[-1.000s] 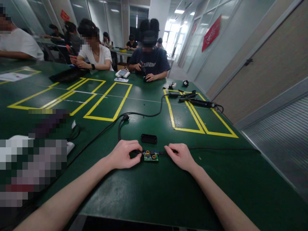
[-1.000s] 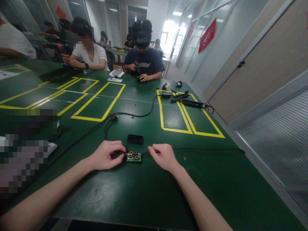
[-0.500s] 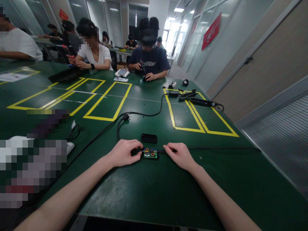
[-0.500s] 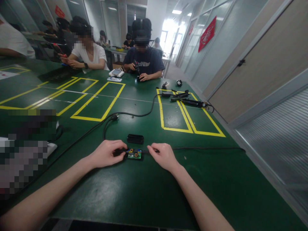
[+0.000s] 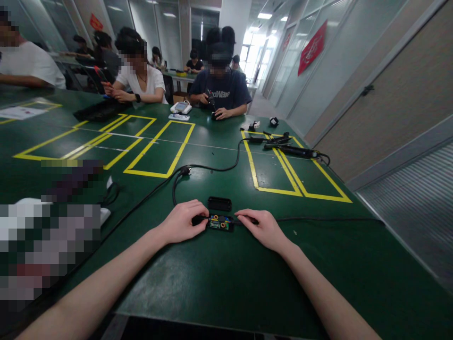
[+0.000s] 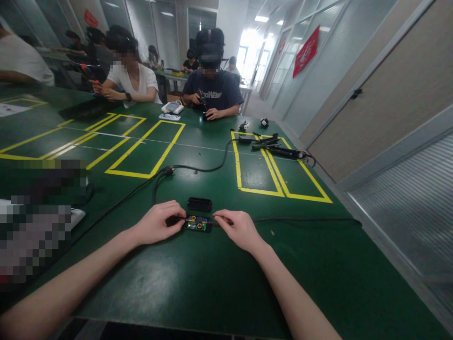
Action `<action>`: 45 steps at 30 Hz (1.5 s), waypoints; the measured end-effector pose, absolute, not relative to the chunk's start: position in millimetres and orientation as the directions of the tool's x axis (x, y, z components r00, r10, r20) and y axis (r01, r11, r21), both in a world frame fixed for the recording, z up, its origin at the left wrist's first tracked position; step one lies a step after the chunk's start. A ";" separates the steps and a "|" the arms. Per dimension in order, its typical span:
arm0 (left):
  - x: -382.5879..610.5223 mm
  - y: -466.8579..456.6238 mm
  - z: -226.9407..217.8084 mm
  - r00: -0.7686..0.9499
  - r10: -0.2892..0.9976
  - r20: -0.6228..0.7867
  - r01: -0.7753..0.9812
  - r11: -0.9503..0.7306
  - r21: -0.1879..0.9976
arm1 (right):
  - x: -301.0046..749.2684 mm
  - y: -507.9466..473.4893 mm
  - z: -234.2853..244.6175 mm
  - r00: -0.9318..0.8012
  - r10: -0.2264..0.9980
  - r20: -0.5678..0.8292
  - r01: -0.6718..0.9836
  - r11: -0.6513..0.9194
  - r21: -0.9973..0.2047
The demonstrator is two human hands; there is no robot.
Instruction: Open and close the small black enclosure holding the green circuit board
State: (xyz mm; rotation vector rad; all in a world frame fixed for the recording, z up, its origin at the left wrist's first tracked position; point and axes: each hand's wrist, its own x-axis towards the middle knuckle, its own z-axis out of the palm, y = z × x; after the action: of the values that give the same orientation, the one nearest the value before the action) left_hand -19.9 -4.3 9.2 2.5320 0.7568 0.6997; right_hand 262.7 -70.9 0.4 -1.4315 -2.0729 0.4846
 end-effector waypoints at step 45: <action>-4.1 -11.1 0.5 0.794 0.483 0.368 0.382 -0.868 0.316 | 250.8 -71.1 -6.5 -0.294 0.827 0.480 0.694 0.530 -0.488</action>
State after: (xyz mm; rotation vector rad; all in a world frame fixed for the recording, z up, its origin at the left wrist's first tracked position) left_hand -4.1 -11.1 0.5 2.7580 0.6745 0.6551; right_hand 250.8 -71.1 -6.5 -1.2289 -2.0633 0.2408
